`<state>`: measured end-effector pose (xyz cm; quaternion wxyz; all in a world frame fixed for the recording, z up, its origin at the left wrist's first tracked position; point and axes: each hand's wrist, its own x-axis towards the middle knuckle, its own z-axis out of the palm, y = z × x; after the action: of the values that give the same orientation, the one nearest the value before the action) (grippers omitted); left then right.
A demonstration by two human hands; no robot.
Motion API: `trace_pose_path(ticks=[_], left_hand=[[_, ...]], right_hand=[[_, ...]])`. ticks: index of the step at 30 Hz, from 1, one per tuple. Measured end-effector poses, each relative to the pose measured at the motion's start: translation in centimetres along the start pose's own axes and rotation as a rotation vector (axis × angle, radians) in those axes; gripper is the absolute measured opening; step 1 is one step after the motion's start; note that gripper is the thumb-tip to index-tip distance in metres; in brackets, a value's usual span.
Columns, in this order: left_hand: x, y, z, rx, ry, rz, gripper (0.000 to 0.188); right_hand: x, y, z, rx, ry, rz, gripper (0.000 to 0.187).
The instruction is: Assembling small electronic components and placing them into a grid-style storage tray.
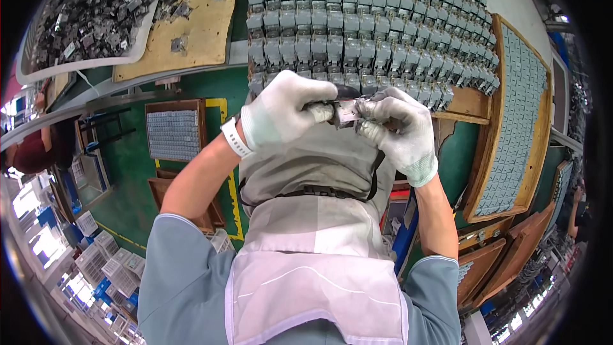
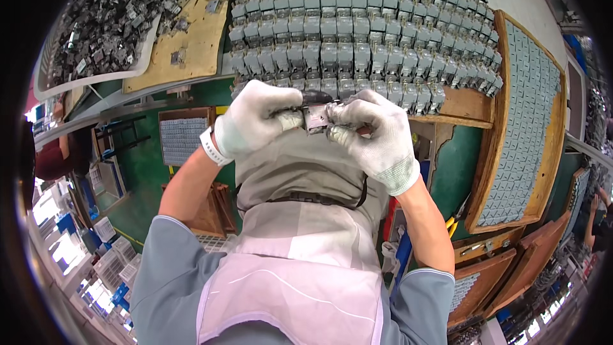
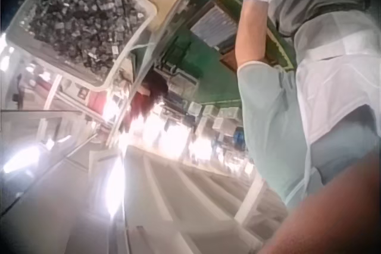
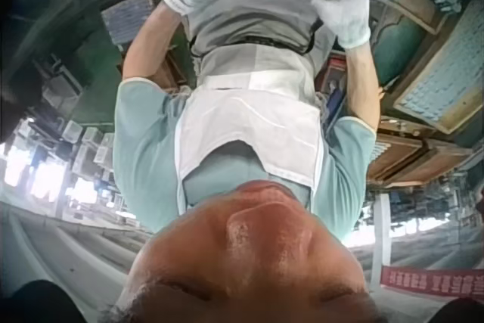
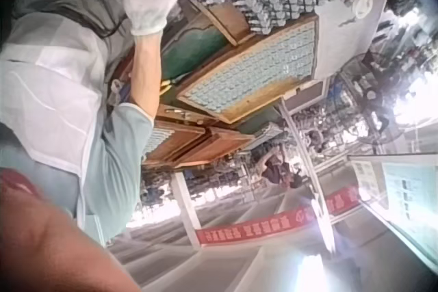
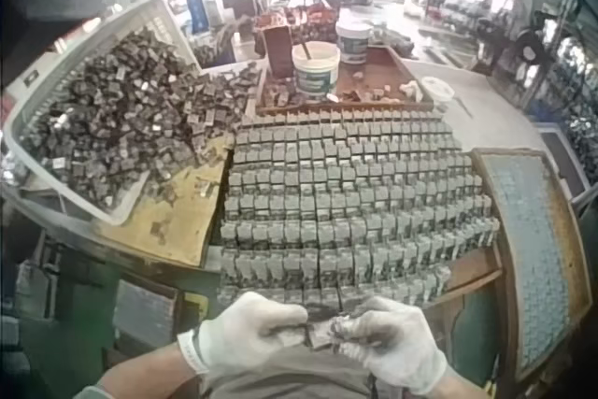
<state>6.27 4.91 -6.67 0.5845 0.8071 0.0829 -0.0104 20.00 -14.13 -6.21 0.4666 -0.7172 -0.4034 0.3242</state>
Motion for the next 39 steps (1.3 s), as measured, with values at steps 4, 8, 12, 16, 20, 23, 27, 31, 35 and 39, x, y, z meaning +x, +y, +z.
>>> trace_pose_path(ticks=[4, 8, 12, 16, 20, 23, 27, 31, 35, 39], left_hand=[[-0.1, -1.2, 0.6, -0.044, 0.053, 0.075, 0.020], [-0.1, -1.1, 0.3, -0.020, -0.042, 0.096, 0.020], [0.8, -0.8, 1.0, -0.097, -0.066, 0.140, 0.013], [0.8, 0.4, 3.7, -0.055, 0.128, 0.151, 0.017], [1.2, -0.3, 4.4, -0.031, 0.128, 0.199, 0.019], [2.5, 0.6, 4.2, 0.048, 0.211, 0.128, 0.020], [3.9, 0.9, 8.7, 0.276, 0.337, 0.295, 0.030], [4.5, 1.5, 7.8, 0.128, 0.157, 0.304, 0.034], [3.5, 0.5, 4.5, 0.090, 0.235, 0.126, 0.027], [2.4, 1.8, 3.1, 0.127, 0.233, 0.170, 0.020]], right_hand=[[-0.3, 0.3, 0.4, -0.040, 0.031, 0.026, 0.032], [-0.9, 2.2, 1.0, 0.298, 0.072, 0.014, 0.061], [-1.7, 3.7, -0.5, 0.326, -0.080, 0.125, 0.061], [-1.8, 2.5, -1.4, 0.272, 0.021, 0.117, 0.063], [-1.9, 1.5, -2.7, 0.559, -0.085, 0.312, 0.073], [-2.8, 2.9, -1.7, 0.564, 0.064, 0.183, 0.086], [-4.3, 1.5, -1.7, 0.309, 0.351, 0.184, 0.089], [-4.6, 2.6, -5.5, -0.130, 0.505, -0.032, 0.069], [-4.6, 5.1, -11.5, -0.582, 0.540, -0.020, 0.059], [-2.5, 6.4, -11.7, -0.662, 0.117, 0.017, 0.059]])
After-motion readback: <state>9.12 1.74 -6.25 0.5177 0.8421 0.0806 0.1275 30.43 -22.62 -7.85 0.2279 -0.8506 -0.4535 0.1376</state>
